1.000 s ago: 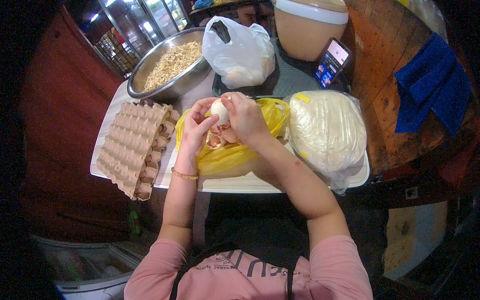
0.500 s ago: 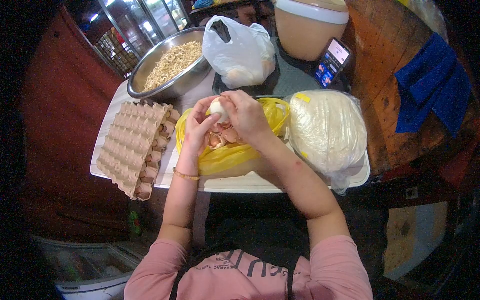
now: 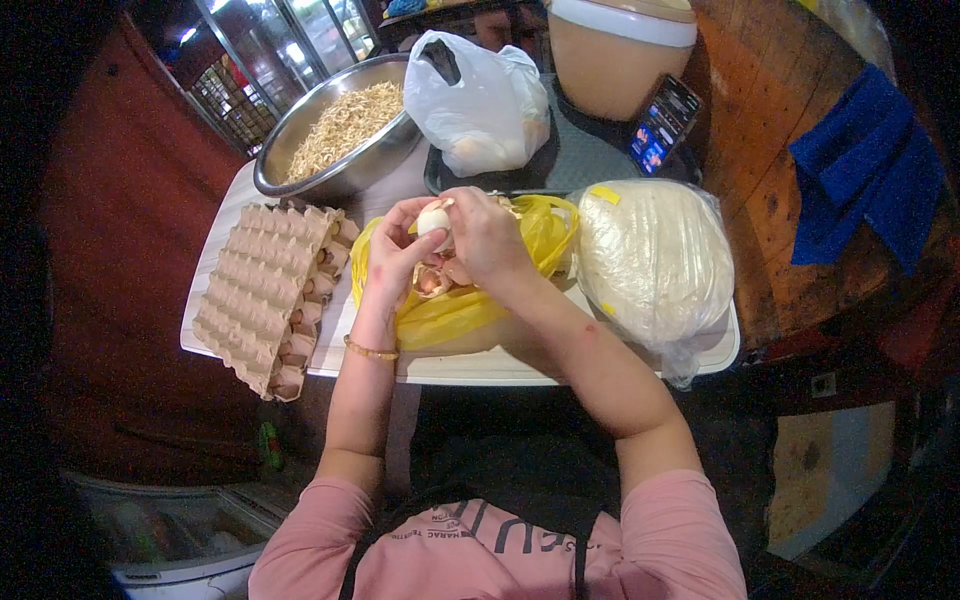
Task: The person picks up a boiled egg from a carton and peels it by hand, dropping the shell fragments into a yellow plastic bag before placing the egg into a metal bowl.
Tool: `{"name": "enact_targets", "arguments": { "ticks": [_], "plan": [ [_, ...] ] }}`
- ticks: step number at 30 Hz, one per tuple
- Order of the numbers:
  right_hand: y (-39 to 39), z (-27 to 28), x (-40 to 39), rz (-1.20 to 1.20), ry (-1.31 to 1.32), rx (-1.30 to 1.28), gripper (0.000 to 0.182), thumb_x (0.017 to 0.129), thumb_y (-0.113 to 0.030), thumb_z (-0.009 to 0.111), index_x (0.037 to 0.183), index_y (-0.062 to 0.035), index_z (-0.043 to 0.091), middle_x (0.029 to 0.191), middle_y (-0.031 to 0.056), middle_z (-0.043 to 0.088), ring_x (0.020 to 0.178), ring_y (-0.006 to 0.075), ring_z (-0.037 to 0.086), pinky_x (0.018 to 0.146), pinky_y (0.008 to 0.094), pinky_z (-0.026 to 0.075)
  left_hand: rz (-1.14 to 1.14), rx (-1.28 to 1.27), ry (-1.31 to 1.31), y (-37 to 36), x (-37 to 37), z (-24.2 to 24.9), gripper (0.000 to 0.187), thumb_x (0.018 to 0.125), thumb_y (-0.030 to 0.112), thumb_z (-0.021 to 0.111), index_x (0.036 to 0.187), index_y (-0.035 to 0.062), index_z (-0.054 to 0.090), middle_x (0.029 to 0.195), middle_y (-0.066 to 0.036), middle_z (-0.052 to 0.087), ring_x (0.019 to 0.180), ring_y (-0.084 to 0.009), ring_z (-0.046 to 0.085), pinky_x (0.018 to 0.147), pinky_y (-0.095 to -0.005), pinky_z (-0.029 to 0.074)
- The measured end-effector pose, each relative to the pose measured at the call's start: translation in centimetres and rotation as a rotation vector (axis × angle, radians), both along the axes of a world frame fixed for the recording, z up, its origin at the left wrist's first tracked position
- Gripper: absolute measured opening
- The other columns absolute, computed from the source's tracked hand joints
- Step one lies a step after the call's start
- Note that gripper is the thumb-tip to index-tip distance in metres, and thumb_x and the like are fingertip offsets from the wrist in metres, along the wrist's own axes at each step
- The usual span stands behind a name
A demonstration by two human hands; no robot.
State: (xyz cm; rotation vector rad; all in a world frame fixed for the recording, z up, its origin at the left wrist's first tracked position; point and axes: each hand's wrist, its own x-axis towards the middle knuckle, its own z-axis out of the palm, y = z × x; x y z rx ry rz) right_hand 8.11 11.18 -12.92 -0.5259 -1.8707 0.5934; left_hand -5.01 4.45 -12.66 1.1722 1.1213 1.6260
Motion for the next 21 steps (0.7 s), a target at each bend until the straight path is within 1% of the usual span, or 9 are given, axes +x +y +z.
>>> {"name": "enact_targets", "arguments": {
  "ticks": [2,8,9,11,13,16,17,19,21],
  "plan": [
    [-0.2,0.2,0.0,-0.003,0.029,-0.073,0.016,0.092,-0.012,0.048,0.094,-0.0003,0.058,0.086,0.0202,0.062,0.082,0.0389,0.06,0.072,0.0449,0.049,0.0,0.002,0.002,0.1,-0.1,-0.1,0.041,0.079,-0.001,0.07,0.117,-0.0034,0.053,0.109,-0.01,0.061,0.086,-0.0143,0.066,0.062,-0.0216,0.055],
    [0.3,0.0,0.1,-0.071,-0.005,-0.046,0.016,0.092,-0.011,0.048,0.092,0.0007,0.059,0.085,0.0206,0.063,0.08,0.0396,0.061,0.07,0.045,0.048,-0.009,-0.003,0.002,0.1,-0.4,-0.4,0.04,0.082,0.003,0.067,0.119,-0.0034,0.053,0.11,-0.011,0.062,0.084,-0.0152,0.067,0.06,-0.0225,0.055],
    [0.5,0.0,0.1,-0.072,-0.003,-0.046,0.016,0.092,-0.011,0.048,0.092,0.0007,0.059,0.085,0.0206,0.063,0.08,0.0396,0.061,0.07,0.045,0.048,-0.025,0.0,-0.028,0.0,-0.5,-0.4,0.038,0.085,0.004,0.064,0.12,-0.0024,0.053,0.108,-0.011,0.063,0.085,-0.015,0.066,0.061,-0.0219,0.055],
    [0.8,0.0,0.4,0.006,0.032,-0.198,0.016,0.091,-0.011,0.049,0.091,0.0013,0.059,0.085,0.0212,0.063,0.081,0.0393,0.062,0.071,0.0442,0.048,-0.048,0.003,-0.055,0.0,-0.6,-0.5,0.036,0.087,0.006,0.061,0.121,-0.0013,0.053,0.106,-0.01,0.065,0.086,-0.0148,0.066,0.061,-0.0214,0.055],
    [0.9,0.2,0.7,0.021,0.03,-0.217,0.016,0.091,-0.012,0.05,0.091,0.0015,0.059,0.084,0.0214,0.063,0.081,0.0392,0.062,0.071,0.0437,0.048,-0.088,0.028,-0.219,0.1,-0.7,-0.7,0.036,0.089,0.01,0.061,0.122,-0.0009,0.051,0.103,-0.01,0.065,0.081,-0.0167,0.068,0.059,-0.0206,0.053],
    [0.3,0.9,0.7,0.081,0.034,-0.204,0.018,0.092,-0.014,0.052,0.093,0.0016,0.06,0.084,0.0213,0.063,0.082,0.0389,0.062,0.072,0.0429,0.048,-0.036,0.017,-0.247,0.0,-0.9,-0.4,0.037,0.089,0.012,0.061,0.122,0.0004,0.049,0.101,-0.009,0.065,0.077,-0.0184,0.069,0.055,-0.0201,0.051],
    [0.0,1.0,0.7,0.115,0.04,-0.176,0.019,0.092,-0.016,0.052,0.094,0.0015,0.06,0.085,0.0211,0.063,0.083,0.0387,0.062,0.072,0.0425,0.048,-0.034,0.018,-0.246,0.1,-1.0,-0.4,0.037,0.089,0.012,0.061,0.122,0.0004,0.049,0.101,-0.009,0.065,0.077,-0.0184,0.069,0.055,-0.0201,0.051],
    [-0.1,0.8,0.4,0.12,0.026,-0.18,0.02,0.092,-0.017,0.053,0.097,0.0015,0.06,0.088,0.0213,0.063,0.084,0.0388,0.061,0.073,0.0422,0.048,0.011,0.007,-0.187,0.3,-1.2,-0.8,0.036,0.085,0.006,0.066,0.116,0.0011,0.049,0.108,-0.01,0.063,0.081,-0.0169,0.068,0.056,-0.0221,0.054],
    [-0.2,0.5,0.2,0.122,0.011,-0.185,0.022,0.093,-0.019,0.053,0.099,0.0014,0.06,0.091,0.0214,0.062,0.086,0.0388,0.061,0.074,0.0419,0.048,0.032,0.021,-0.152,0.5,-1.1,-1.1,0.037,0.084,0.005,0.068,0.115,0.0017,0.049,0.107,-0.01,0.062,0.08,-0.0162,0.067,0.055,-0.0207,0.053]
  ]
}}
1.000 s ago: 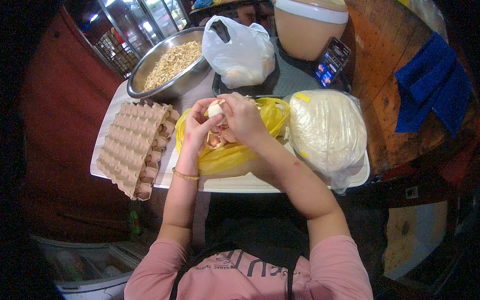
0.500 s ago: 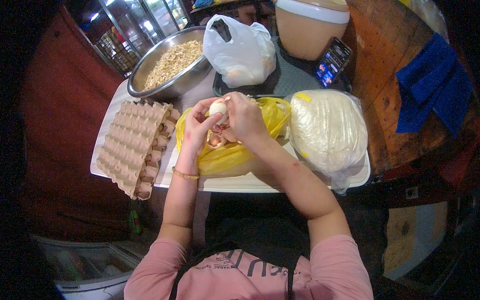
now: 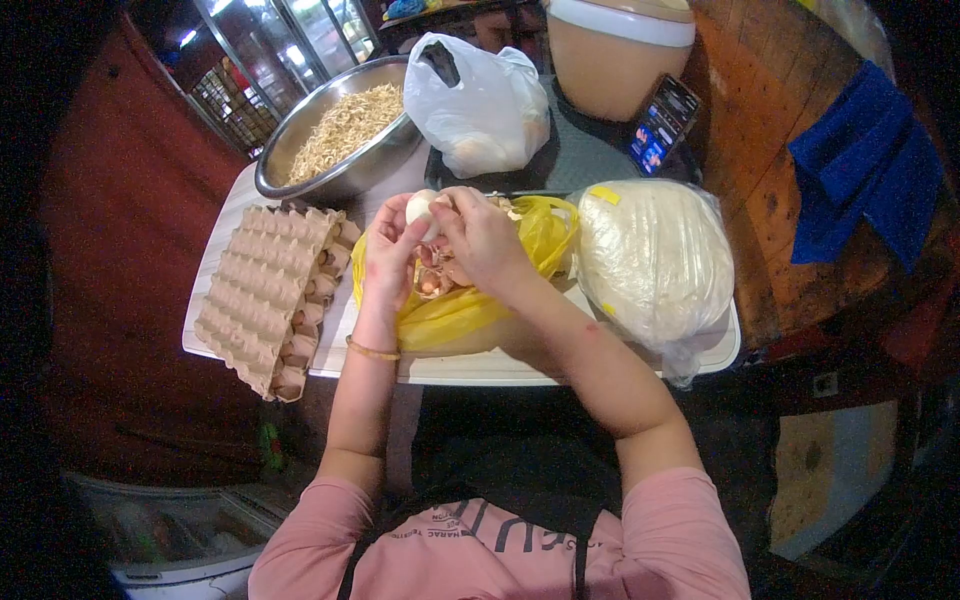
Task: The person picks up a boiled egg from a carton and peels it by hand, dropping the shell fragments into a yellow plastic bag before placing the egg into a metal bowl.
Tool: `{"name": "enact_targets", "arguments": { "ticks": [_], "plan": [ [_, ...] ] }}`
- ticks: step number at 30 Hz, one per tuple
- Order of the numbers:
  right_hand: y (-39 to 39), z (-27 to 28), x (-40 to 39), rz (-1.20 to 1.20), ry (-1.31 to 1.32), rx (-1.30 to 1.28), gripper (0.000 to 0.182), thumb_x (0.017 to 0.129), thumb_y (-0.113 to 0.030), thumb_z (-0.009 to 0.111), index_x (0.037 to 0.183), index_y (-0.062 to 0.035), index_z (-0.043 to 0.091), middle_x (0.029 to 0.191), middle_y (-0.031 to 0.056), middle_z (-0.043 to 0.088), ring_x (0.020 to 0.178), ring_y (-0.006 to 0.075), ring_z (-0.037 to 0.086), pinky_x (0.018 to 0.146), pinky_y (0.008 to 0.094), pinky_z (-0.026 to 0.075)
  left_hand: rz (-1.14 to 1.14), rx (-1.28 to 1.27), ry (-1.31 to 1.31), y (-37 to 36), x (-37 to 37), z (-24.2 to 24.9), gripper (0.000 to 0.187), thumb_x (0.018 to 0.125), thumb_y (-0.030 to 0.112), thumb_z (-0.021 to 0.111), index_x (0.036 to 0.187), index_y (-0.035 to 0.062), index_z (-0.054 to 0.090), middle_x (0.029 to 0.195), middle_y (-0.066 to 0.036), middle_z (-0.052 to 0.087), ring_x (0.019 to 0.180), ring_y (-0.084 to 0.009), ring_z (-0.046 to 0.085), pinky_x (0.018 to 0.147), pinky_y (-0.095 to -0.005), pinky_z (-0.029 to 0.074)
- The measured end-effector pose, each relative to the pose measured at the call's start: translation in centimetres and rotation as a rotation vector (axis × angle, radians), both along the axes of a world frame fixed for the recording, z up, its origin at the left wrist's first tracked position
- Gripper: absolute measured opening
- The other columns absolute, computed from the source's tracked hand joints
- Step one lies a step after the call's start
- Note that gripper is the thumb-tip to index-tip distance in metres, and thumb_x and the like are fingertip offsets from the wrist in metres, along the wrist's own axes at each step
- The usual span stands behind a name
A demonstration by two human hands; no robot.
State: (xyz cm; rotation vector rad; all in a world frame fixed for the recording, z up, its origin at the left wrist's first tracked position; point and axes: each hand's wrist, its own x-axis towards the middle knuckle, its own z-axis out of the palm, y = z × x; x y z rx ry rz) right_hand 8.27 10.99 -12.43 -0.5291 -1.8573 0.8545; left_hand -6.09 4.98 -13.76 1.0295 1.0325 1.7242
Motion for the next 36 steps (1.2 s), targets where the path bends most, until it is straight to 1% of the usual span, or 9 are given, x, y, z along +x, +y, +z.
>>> {"name": "enact_targets", "arguments": {
  "ticks": [5,8,15,24,27,31,32,34,36],
  "plan": [
    [-0.1,-0.5,-0.5,-0.063,0.022,0.086,0.024,0.093,-0.017,0.05,0.105,0.0023,0.056,0.098,0.0233,0.06,0.089,0.0413,0.059,0.076,0.0447,0.047,0.046,0.017,0.078,0.0,1.3,0.2,0.04,0.081,0.002,0.071,0.113,0.0027,0.047,0.106,-0.008,0.059,0.079,-0.0144,0.066,0.053,-0.0181,0.052],
    [-0.4,-0.5,-0.4,-0.1,-0.027,0.07,0.024,0.095,-0.016,0.045,0.107,0.0018,0.056,0.098,0.0217,0.061,0.091,0.0391,0.059,0.079,0.0428,0.046,0.041,0.03,0.088,-0.1,1.4,0.3,0.042,0.08,0.002,0.071,0.113,0.0024,0.045,0.105,-0.008,0.058,0.079,-0.0143,0.066,0.053,-0.0183,0.052],
    [-0.4,-0.8,-0.5,-0.119,-0.002,0.089,0.022,0.095,-0.012,0.042,0.106,0.0018,0.056,0.097,0.0233,0.061,0.089,0.0408,0.059,0.078,0.0432,0.047,0.04,0.031,0.128,-0.1,1.4,0.3,0.042,0.08,0.001,0.071,0.114,0.0014,0.045,0.105,-0.008,0.057,0.08,-0.0139,0.066,0.054,-0.0193,0.053],
    [-0.2,-0.7,-0.2,-0.102,0.01,0.067,0.023,0.086,0.0,0.042,0.105,0.0,0.056,0.095,0.0236,0.061,0.088,0.0411,0.06,0.077,0.0434,0.048,0.06,0.03,0.127,0.0,0.9,0.2,0.036,0.084,0.003,0.067,0.114,0.0002,0.048,0.106,-0.01,0.06,0.082,-0.0147,0.066,0.056,-0.0207,0.053],
    [0.1,-0.7,-0.2,-0.156,0.008,0.15,0.023,0.087,0.0,0.041,0.104,0.0,0.057,0.091,0.0217,0.062,0.08,0.0362,0.063,0.071,0.0406,0.05,0.022,0.016,0.064,-0.1,0.8,0.4,0.032,0.088,0.008,0.062,0.116,0.0004,0.048,0.103,-0.01,0.063,0.079,-0.0161,0.066,0.055,-0.0219,0.052],
    [1.0,-0.6,0.2,-0.12,-0.006,0.003,0.02,0.091,-0.002,0.041,0.103,0.0008,0.057,0.085,0.0151,0.063,0.067,0.0216,0.063,0.063,0.0344,0.05,-0.057,0.02,-0.17,-0.3,0.6,0.5,0.03,0.091,0.011,0.056,0.118,0.0007,0.048,0.099,-0.012,0.065,0.073,-0.0193,0.068,0.052,-0.023,0.051],
    [1.2,-0.6,0.3,-0.089,-0.012,-0.06,0.019,0.093,-0.004,0.042,0.103,0.0011,0.058,0.083,0.0127,0.063,0.064,0.0159,0.063,0.061,0.0324,0.05,-0.06,0.02,-0.169,-0.3,0.5,0.4,0.03,0.091,0.011,0.056,0.118,0.0007,0.048,0.099,-0.012,0.065,0.073,-0.0193,0.068,0.052,-0.023,0.051],
    [1.3,-0.4,0.6,-0.072,-0.034,-0.058,0.02,0.095,-0.007,0.043,0.106,0.0012,0.058,0.085,0.0126,0.063,0.068,0.0144,0.063,0.06,0.0312,0.05,-0.059,0.013,-0.043,-0.1,0.2,0.3,0.034,0.087,0.007,0.063,0.117,-0.0003,0.048,0.106,-0.012,0.063,0.082,-0.0162,0.066,0.058,-0.0227,0.052],
    [1.3,-0.4,0.5,-0.05,-0.056,-0.056,0.021,0.096,-0.01,0.045,0.108,0.0012,0.058,0.088,0.0124,0.063,0.071,0.013,0.063,0.06,0.0301,0.05,-0.028,0.026,0.045,0.0,0.5,0.2,0.035,0.086,0.005,0.064,0.117,-0.0001,0.049,0.106,-0.011,0.063,0.083,-0.0151,0.065,0.058,-0.0217,0.051]
  ]
}}
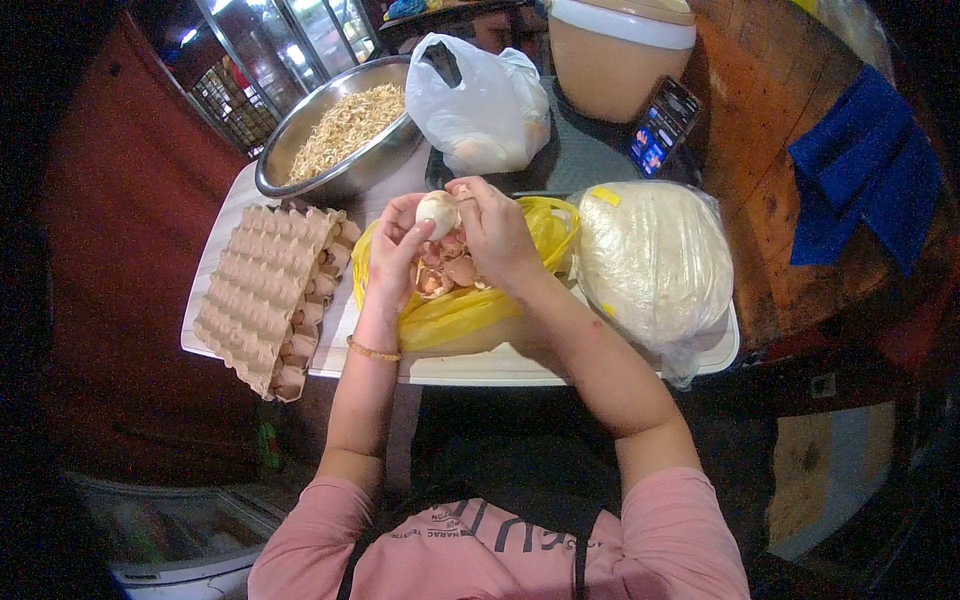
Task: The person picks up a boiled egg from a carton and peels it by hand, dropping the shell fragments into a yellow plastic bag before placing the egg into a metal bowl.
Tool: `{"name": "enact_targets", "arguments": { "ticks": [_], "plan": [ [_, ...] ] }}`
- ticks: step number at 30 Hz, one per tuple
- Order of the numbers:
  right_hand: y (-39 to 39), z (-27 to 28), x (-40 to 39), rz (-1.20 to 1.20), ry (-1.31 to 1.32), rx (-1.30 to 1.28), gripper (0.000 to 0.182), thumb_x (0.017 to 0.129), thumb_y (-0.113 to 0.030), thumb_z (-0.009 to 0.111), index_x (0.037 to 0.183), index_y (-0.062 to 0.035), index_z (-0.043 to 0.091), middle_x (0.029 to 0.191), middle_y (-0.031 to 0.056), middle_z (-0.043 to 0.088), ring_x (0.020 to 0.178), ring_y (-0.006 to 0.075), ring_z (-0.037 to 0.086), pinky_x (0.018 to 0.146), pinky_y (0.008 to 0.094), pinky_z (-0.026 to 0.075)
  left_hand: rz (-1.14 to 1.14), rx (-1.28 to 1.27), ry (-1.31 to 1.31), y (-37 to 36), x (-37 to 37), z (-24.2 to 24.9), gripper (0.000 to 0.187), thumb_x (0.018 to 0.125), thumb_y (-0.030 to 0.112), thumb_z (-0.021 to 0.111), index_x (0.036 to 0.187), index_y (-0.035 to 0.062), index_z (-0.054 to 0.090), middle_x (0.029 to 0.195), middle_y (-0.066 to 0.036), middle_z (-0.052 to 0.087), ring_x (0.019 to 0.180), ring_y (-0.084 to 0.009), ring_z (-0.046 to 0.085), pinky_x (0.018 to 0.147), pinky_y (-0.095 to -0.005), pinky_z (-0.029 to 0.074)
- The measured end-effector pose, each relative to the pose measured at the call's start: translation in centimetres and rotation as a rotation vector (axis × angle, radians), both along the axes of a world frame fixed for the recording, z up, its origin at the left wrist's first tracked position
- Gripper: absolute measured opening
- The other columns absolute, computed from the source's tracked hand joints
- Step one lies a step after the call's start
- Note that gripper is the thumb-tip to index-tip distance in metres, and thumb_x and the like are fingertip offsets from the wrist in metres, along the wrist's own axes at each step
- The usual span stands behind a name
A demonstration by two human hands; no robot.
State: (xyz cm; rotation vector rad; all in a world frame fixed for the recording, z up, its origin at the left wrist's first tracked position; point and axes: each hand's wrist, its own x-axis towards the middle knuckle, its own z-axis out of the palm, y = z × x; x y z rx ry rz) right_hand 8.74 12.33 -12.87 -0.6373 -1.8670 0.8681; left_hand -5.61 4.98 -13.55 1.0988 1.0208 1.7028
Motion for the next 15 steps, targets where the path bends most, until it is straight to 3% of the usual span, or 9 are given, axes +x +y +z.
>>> {"name": "enact_targets", "arguments": {
  "ticks": [2,9,15],
  "plan": [
    [-0.06,-0.37,-0.58,0.125,0.189,-0.113,0.027,0.095,-0.02,0.047,0.104,0.0036,0.058,0.094,0.0237,0.062,0.086,0.0371,0.062,0.076,0.0422,0.047,0.031,0.015,0.086,-0.01,0.28,0.13,0.035,0.085,0.004,0.064,0.117,0.0,0.05,0.107,-0.01,0.062,0.084,-0.0141,0.064,0.059,-0.0207,0.05],
    [-0.71,0.3,-0.39,0.104,0.135,-0.003,0.026,0.094,-0.02,0.05,0.101,0.0017,0.061,0.094,0.0213,0.063,0.086,0.0368,0.062,0.076,0.0407,0.047,0.021,0.012,0.104,-0.22,0.42,0.08,0.038,0.081,0.004,0.07,0.115,0.0009,0.052,0.109,-0.007,0.059,0.087,-0.0117,0.063,0.06,-0.0187,0.049],
    [-0.11,-0.13,-0.48,0.173,0.157,-0.088,0.025,0.093,-0.019,0.05,0.098,0.0021,0.061,0.09,0.0206,0.063,0.085,0.036,0.062,0.074,0.0398,0.047,0.014,-0.018,0.111,-0.18,0.04,-0.05,0.04,0.08,0.006,0.072,0.115,0.0018,0.053,0.107,-0.007,0.062,0.088,-0.0111,0.064,0.058,-0.0178,0.048]
  ]
}}
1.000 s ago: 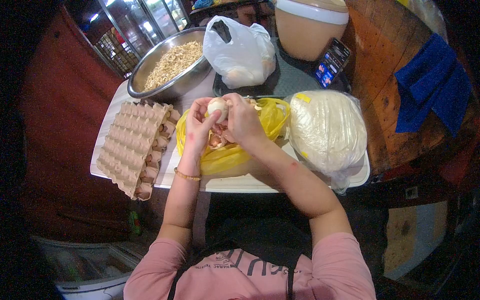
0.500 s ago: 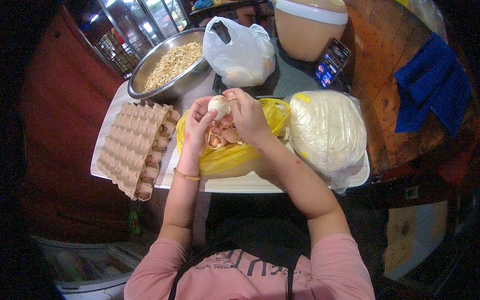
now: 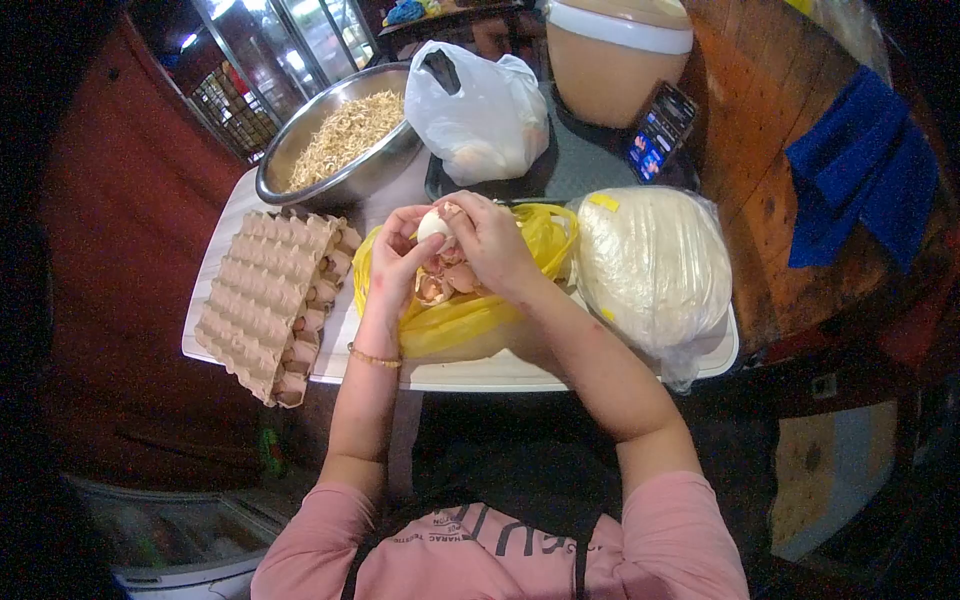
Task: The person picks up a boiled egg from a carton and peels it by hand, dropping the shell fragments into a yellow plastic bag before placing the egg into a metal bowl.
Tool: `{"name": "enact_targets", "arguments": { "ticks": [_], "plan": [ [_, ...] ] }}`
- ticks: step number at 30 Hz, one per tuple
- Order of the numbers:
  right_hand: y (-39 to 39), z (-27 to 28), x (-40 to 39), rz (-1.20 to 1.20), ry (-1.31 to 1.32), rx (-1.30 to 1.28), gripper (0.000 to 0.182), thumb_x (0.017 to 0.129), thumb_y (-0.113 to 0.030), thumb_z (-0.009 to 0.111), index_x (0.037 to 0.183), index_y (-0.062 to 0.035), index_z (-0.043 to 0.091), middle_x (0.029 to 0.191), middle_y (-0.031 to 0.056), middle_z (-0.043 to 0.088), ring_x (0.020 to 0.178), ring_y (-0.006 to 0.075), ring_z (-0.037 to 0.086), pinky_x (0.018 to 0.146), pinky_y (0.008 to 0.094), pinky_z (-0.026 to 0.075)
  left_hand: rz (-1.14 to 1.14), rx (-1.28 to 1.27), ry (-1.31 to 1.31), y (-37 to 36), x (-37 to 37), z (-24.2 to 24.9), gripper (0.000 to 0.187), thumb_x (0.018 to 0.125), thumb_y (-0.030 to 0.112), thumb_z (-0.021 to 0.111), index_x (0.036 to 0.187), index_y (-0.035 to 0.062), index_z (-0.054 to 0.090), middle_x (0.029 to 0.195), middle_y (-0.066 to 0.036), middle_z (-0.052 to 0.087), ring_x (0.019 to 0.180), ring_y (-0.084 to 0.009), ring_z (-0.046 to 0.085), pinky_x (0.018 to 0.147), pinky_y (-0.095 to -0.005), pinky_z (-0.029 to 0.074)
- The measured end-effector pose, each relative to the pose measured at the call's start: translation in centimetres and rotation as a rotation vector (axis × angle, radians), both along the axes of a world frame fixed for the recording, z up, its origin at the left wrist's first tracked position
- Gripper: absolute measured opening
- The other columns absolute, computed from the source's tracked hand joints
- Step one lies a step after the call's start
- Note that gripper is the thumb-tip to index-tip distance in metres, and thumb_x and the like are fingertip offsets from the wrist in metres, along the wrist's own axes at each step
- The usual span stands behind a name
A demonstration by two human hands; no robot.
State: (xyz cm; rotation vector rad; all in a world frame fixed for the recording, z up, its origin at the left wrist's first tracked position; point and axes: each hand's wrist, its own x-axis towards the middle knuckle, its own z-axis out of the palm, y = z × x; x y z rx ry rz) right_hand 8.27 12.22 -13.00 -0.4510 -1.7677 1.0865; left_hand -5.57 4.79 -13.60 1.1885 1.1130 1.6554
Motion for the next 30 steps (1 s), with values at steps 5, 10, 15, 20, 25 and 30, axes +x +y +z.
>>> {"name": "enact_targets", "arguments": {
  "ticks": [5,10,15,20,25,30],
  "plan": [
    [-0.3,0.6,0.3,-0.038,-0.036,0.028,0.022,0.093,-0.017,0.049,0.096,0.0014,0.061,0.087,0.0203,0.064,0.082,0.0359,0.063,0.072,0.0397,0.048,-0.008,-0.006,-0.012,-0.3,0.0,0.3,0.037,0.08,0.006,0.071,0.113,0.0017,0.054,0.104,-0.007,0.064,0.086,-0.0099,0.064,0.058,-0.0174,0.047],
    [-0.5,0.8,0.5,-0.081,-0.091,0.043,0.02,0.092,-0.016,0.05,0.096,0.0007,0.061,0.085,0.0209,0.064,0.081,0.0367,0.064,0.071,0.0404,0.048,-0.003,0.017,-0.029,-0.3,0.1,0.4,0.036,0.081,0.003,0.07,0.114,0.001,0.055,0.103,-0.007,0.065,0.079,-0.0089,0.063,0.057,-0.0177,0.046],
    [-0.7,1.0,0.5,-0.094,-0.109,0.03,0.018,0.092,-0.014,0.05,0.097,0.0003,0.06,0.084,0.0212,0.064,0.08,0.038,0.064,0.07,0.0414,0.049,-0.033,0.02,-0.05,-0.4,-0.2,0.4,0.034,0.081,0.002,0.068,0.113,0.0007,0.056,0.102,-0.007,0.066,0.079,-0.0089,0.062,0.058,-0.0192,0.046],
    [-0.7,0.8,0.5,-0.115,-0.129,0.034,0.016,0.09,-0.01,0.05,0.097,0.0005,0.059,0.084,0.0219,0.064,0.082,0.0403,0.062,0.071,0.0435,0.048,-0.036,0.014,-0.068,-0.4,-0.2,0.5,0.033,0.082,0.002,0.068,0.112,0.0008,0.057,0.101,-0.006,0.066,0.079,-0.0091,0.062,0.059,-0.0195,0.046],
    [-0.5,0.7,0.6,-0.069,-0.089,-0.051,0.016,0.092,-0.009,0.048,0.097,0.0011,0.059,0.075,0.016,0.064,0.062,0.0261,0.061,0.059,0.0364,0.048,-0.087,0.016,-0.162,-0.2,-0.6,0.0,0.028,0.087,0.008,0.062,0.113,0.0011,0.056,0.1,-0.007,0.066,0.078,-0.0115,0.063,0.061,-0.0209,0.047],
    [-0.4,1.2,0.8,0.046,-0.009,-0.236,0.017,0.094,-0.009,0.046,0.096,0.0019,0.059,0.065,0.008,0.059,0.046,0.0088,0.05,0.046,0.0265,0.043,-0.193,-0.019,-0.296,-0.4,-1.2,-0.2,0.031,0.091,0.015,0.057,0.119,0.0013,0.052,0.102,-0.009,0.065,0.078,-0.0152,0.066,0.064,-0.0219,0.05]
  ]
}}
